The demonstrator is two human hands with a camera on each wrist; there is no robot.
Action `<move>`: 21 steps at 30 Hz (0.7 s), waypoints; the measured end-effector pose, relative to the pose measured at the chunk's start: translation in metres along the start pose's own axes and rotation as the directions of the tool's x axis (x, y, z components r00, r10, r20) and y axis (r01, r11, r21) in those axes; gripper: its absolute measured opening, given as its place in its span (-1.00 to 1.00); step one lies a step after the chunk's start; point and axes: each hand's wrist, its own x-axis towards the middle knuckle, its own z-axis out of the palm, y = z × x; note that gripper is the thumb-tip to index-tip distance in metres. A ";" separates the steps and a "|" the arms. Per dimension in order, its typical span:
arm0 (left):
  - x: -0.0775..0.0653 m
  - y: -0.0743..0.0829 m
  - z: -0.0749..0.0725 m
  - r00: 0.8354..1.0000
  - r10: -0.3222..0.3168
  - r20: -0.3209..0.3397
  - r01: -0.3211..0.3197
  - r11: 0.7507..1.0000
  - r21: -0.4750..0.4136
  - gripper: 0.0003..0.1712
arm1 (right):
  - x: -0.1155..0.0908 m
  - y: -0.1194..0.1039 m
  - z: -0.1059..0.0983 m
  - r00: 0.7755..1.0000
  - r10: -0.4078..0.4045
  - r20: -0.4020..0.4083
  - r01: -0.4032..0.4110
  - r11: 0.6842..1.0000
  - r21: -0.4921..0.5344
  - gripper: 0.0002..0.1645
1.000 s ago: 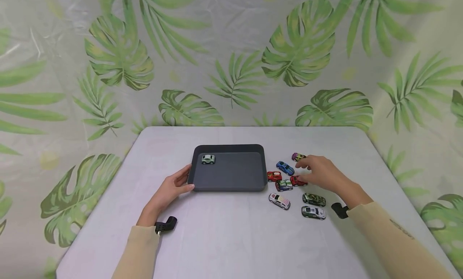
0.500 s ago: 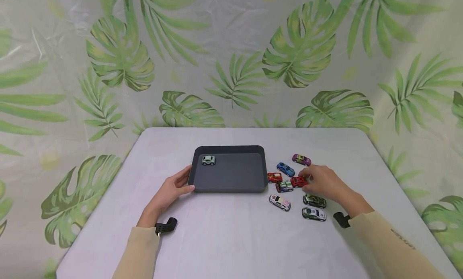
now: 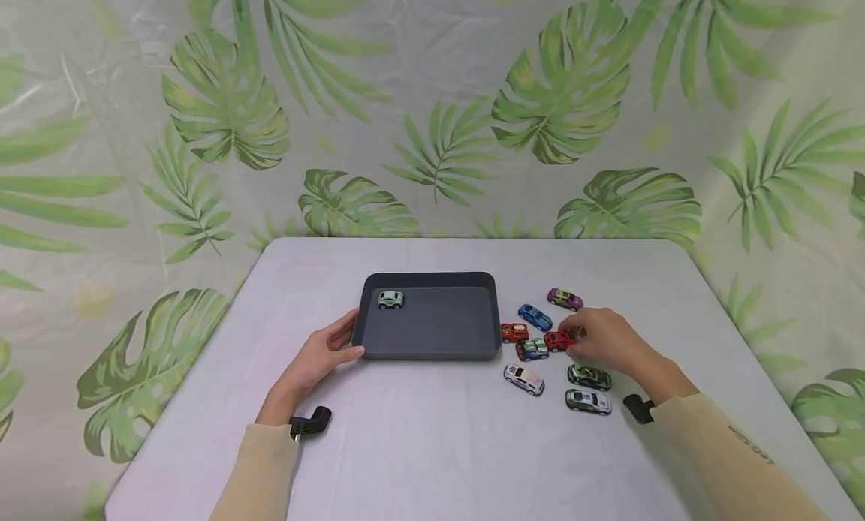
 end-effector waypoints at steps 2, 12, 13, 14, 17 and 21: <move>-0.004 0.007 0.001 1.000 -0.007 0.007 0.007 1.000 -0.009 -0.06 | -0.001 0.001 0.001 1.000 0.001 0.003 -0.001 1.000 -0.001 -0.55; -0.013 0.031 0.004 0.999 -0.014 0.036 0.015 0.999 -0.030 -0.05 | -0.008 0.001 -0.004 0.999 -0.018 -0.034 0.016 0.999 -0.051 -0.58; -0.013 0.032 0.004 0.999 -0.012 0.038 0.013 0.999 -0.030 -0.05 | -0.008 0.001 -0.006 0.999 -0.018 -0.041 0.015 0.998 -0.060 -0.58; -0.013 0.032 0.004 0.999 -0.013 0.039 0.014 0.999 -0.029 -0.05 | -0.009 0.000 -0.007 0.999 -0.021 -0.046 0.018 0.998 -0.066 -0.59; -0.011 0.030 0.002 0.999 -0.026 0.040 0.027 0.999 -0.022 -0.03 | -0.010 -0.001 -0.012 0.998 -0.022 -0.058 0.017 0.996 -0.084 -0.60; -0.004 0.016 0.000 0.999 -0.034 0.039 0.035 0.999 -0.018 0.00 | -0.011 -0.003 -0.018 0.997 -0.021 -0.070 0.014 0.995 -0.095 -0.59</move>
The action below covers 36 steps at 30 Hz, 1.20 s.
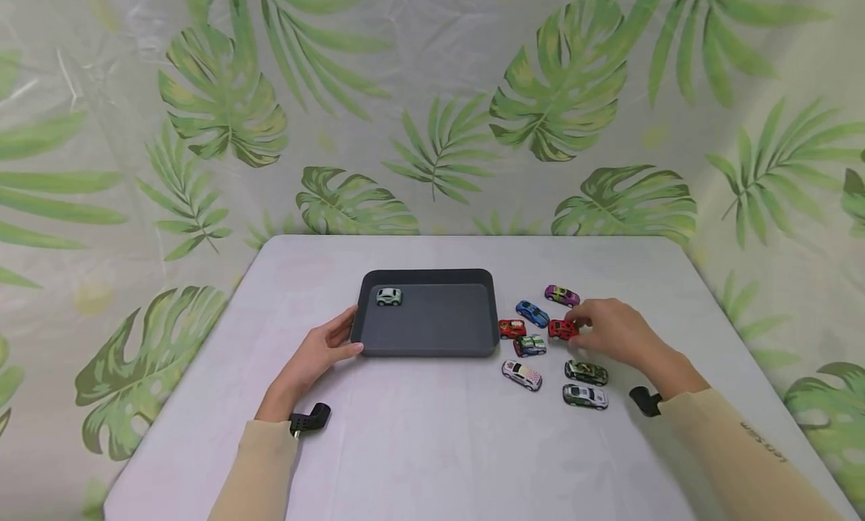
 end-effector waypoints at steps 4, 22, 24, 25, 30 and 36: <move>0.005 -0.012 -0.001 1.000 0.025 -0.001 -0.025 1.000 0.000 -0.03 | 0.002 -0.004 -0.006 1.000 0.015 -0.014 -0.015 1.000 0.004 -0.58; 0.004 -0.016 0.002 0.999 0.044 -0.022 -0.044 0.999 -0.003 -0.06 | 0.022 -0.032 -0.015 0.999 -0.005 -0.049 0.003 0.999 -0.035 -0.58; 0.003 -0.015 0.002 0.999 0.047 -0.021 -0.047 0.999 -0.005 -0.06 | 0.026 -0.037 -0.015 0.999 -0.016 -0.051 0.015 1.000 -0.028 -0.58; 0.003 -0.015 0.002 0.999 0.046 -0.023 -0.047 0.999 -0.006 -0.06 | 0.028 -0.040 -0.015 0.998 -0.023 -0.050 0.022 0.999 -0.025 -0.57; 0.004 -0.014 0.001 0.999 0.043 -0.025 -0.043 0.999 -0.003 -0.06 | 0.038 -0.054 -0.014 0.997 -0.050 -0.066 0.049 0.999 -0.010 -0.59; 0.005 -0.013 0.000 0.998 0.046 -0.033 -0.045 0.999 0.008 -0.05 | 0.053 -0.073 -0.010 0.995 -0.071 -0.071 0.072 0.997 0.012 -0.58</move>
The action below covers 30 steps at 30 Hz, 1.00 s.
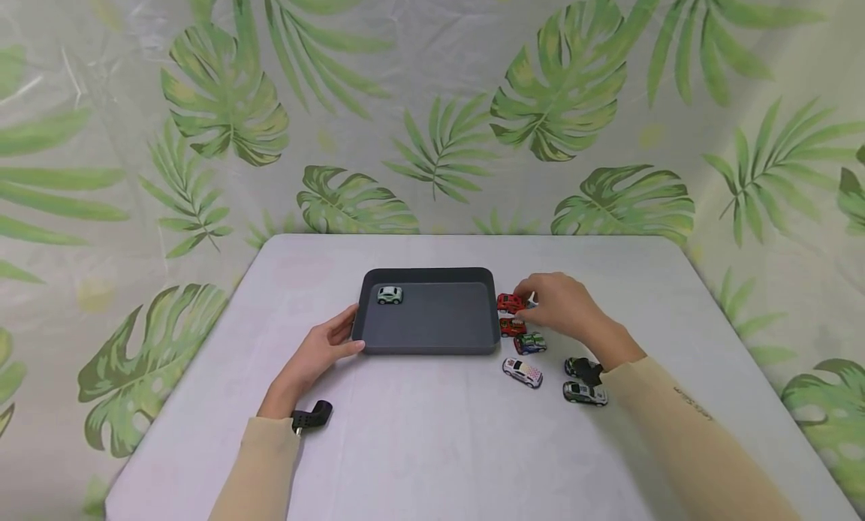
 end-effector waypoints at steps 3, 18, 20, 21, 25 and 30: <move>0.000 0.000 0.000 1.000 0.000 -0.001 0.000 1.000 0.002 -0.06 | 0.009 -0.009 0.004 1.000 -0.010 0.018 0.009 1.000 0.008 -0.56; 0.000 -0.003 0.000 1.000 0.005 0.012 -0.005 1.000 -0.012 -0.05 | 0.054 -0.049 0.023 0.995 -0.047 0.091 0.043 0.998 0.043 -0.53; 0.000 -0.003 0.000 1.000 0.008 0.014 -0.008 1.000 -0.015 -0.05 | 0.060 -0.054 0.023 0.994 -0.054 0.096 0.049 0.998 0.048 -0.54; 0.000 -0.003 0.000 1.000 0.008 0.013 -0.008 1.000 -0.013 -0.05 | 0.064 -0.057 0.023 0.994 -0.058 0.097 0.054 0.997 0.048 -0.54; 0.001 -0.002 -0.001 1.000 0.003 0.003 -0.003 1.000 -0.004 -0.06 | 0.078 -0.069 0.024 0.990 -0.089 0.105 0.083 0.995 0.060 -0.57; 0.002 -0.001 -0.001 1.000 0.000 0.006 0.000 1.000 -0.002 -0.05 | 0.096 -0.082 0.028 0.986 -0.127 0.109 0.122 0.991 0.052 -0.60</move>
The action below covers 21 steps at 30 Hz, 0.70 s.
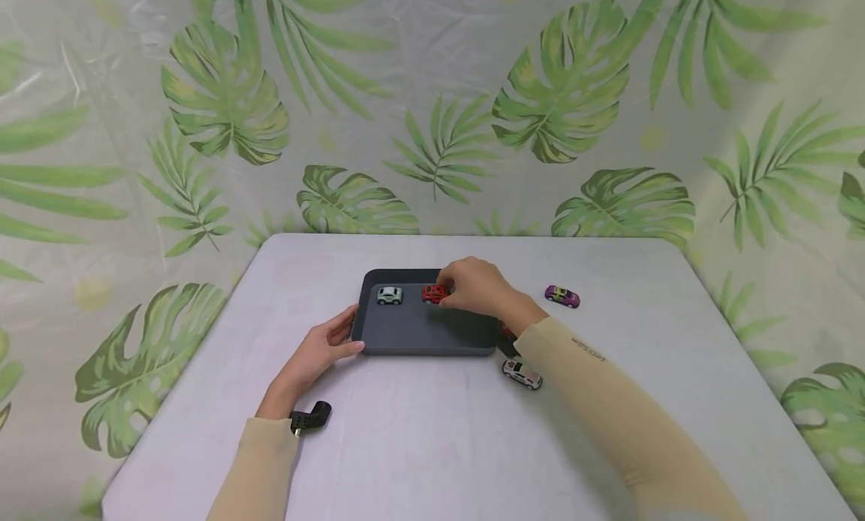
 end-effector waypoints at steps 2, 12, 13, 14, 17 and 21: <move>0.001 0.000 0.000 1.000 0.004 0.000 -0.004 1.000 -0.001 -0.04 | 0.008 -0.004 0.002 1.000 -0.009 0.007 0.009 1.000 -0.014 -0.62; 0.004 -0.003 0.001 1.000 -0.002 -0.004 0.002 1.000 -0.007 -0.02 | 0.035 -0.027 0.017 0.997 -0.013 0.070 0.017 0.998 -0.061 -0.67; 0.004 -0.004 0.001 1.000 -0.007 -0.007 0.007 1.000 -0.010 -0.02 | 0.037 -0.030 0.019 0.997 -0.018 0.071 0.023 0.998 -0.065 -0.67; 0.004 -0.005 0.001 1.000 -0.009 -0.008 0.009 1.000 -0.011 -0.02 | 0.039 -0.032 0.021 0.997 -0.022 0.072 0.027 0.997 -0.067 -0.67; 0.003 -0.005 0.000 1.000 -0.017 -0.009 0.017 1.000 -0.011 -0.02 | 0.046 -0.038 0.027 0.997 -0.030 0.076 0.036 0.996 -0.078 -0.70; 0.001 -0.003 -0.002 1.000 -0.026 -0.001 0.026 1.000 -0.017 -0.03 | 0.056 -0.045 0.034 0.995 -0.039 0.087 0.047 0.995 -0.092 -0.72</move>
